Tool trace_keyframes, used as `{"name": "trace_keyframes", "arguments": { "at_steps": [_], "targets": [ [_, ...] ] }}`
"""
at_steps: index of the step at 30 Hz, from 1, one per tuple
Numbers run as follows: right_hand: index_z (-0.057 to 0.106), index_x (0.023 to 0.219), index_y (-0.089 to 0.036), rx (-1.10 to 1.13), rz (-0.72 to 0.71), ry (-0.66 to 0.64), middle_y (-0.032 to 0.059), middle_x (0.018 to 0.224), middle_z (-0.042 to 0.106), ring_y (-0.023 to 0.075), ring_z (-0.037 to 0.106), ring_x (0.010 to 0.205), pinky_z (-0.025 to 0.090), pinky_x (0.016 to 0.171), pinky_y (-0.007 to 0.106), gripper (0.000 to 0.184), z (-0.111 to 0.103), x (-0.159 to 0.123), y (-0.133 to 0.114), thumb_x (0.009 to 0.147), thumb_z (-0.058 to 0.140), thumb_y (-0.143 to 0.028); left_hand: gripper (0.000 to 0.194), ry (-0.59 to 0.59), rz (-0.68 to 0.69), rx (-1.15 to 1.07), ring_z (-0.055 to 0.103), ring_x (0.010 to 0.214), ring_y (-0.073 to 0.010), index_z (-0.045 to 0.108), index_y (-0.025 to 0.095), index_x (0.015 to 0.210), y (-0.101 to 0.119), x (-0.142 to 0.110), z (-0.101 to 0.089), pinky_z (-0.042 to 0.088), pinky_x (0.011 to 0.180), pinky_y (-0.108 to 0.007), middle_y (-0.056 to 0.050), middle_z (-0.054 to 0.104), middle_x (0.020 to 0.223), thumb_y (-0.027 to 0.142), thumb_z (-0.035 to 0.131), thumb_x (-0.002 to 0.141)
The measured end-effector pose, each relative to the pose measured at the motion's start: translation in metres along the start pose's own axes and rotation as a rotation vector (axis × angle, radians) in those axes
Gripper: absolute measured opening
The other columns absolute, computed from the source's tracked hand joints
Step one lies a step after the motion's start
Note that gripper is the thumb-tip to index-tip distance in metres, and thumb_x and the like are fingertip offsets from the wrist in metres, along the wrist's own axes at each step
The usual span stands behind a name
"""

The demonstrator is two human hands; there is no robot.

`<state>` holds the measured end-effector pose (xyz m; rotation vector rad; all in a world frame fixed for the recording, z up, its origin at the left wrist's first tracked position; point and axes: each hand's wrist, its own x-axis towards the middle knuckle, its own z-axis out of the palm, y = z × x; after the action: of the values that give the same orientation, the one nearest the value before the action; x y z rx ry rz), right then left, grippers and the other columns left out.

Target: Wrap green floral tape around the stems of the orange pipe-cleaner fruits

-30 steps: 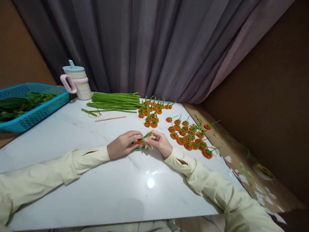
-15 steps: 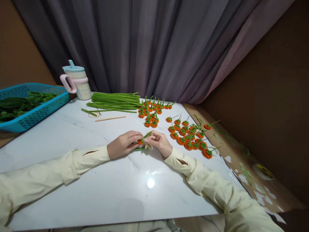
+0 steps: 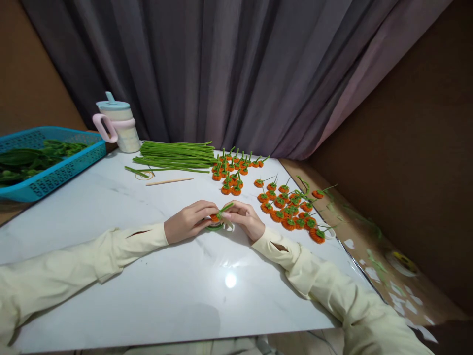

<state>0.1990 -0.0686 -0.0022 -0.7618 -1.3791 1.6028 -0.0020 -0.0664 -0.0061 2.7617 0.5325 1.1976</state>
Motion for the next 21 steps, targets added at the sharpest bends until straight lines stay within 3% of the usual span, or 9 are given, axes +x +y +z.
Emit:
{"name": "trace_keyframes", "arguments": {
  "at_steps": [7, 21],
  "targets": [
    [0.06, 0.077, -0.014, 0.004, 0.033, -0.064, 0.0005, 0.06, 0.066, 0.0108, 0.059, 0.054, 0.045, 0.056, 0.023, 0.025, -0.0006, 0.0004, 0.0032, 0.068, 0.076, -0.031, 0.018, 0.005, 0.001, -0.011, 0.057, 0.091, -0.0176, 0.051, 0.016, 0.107, 0.0009, 0.0005, -0.0003, 0.05, 0.078, -0.027, -0.011, 0.059, 0.097, 0.017, 0.04, 0.093],
    [0.059, 0.078, -0.016, -0.003, 0.029, -0.058, 0.0006, 0.063, 0.068, 0.0126, 0.061, 0.057, 0.046, 0.057, 0.025, 0.029, 0.0, -0.0015, 0.0012, 0.065, 0.077, -0.035, 0.017, 0.034, -0.091, -0.146, 0.058, 0.09, -0.0164, 0.052, 0.016, 0.106, 0.0034, -0.0004, 0.0003, 0.05, 0.077, -0.026, -0.011, 0.059, 0.098, 0.015, 0.044, 0.091]
  ]
}}
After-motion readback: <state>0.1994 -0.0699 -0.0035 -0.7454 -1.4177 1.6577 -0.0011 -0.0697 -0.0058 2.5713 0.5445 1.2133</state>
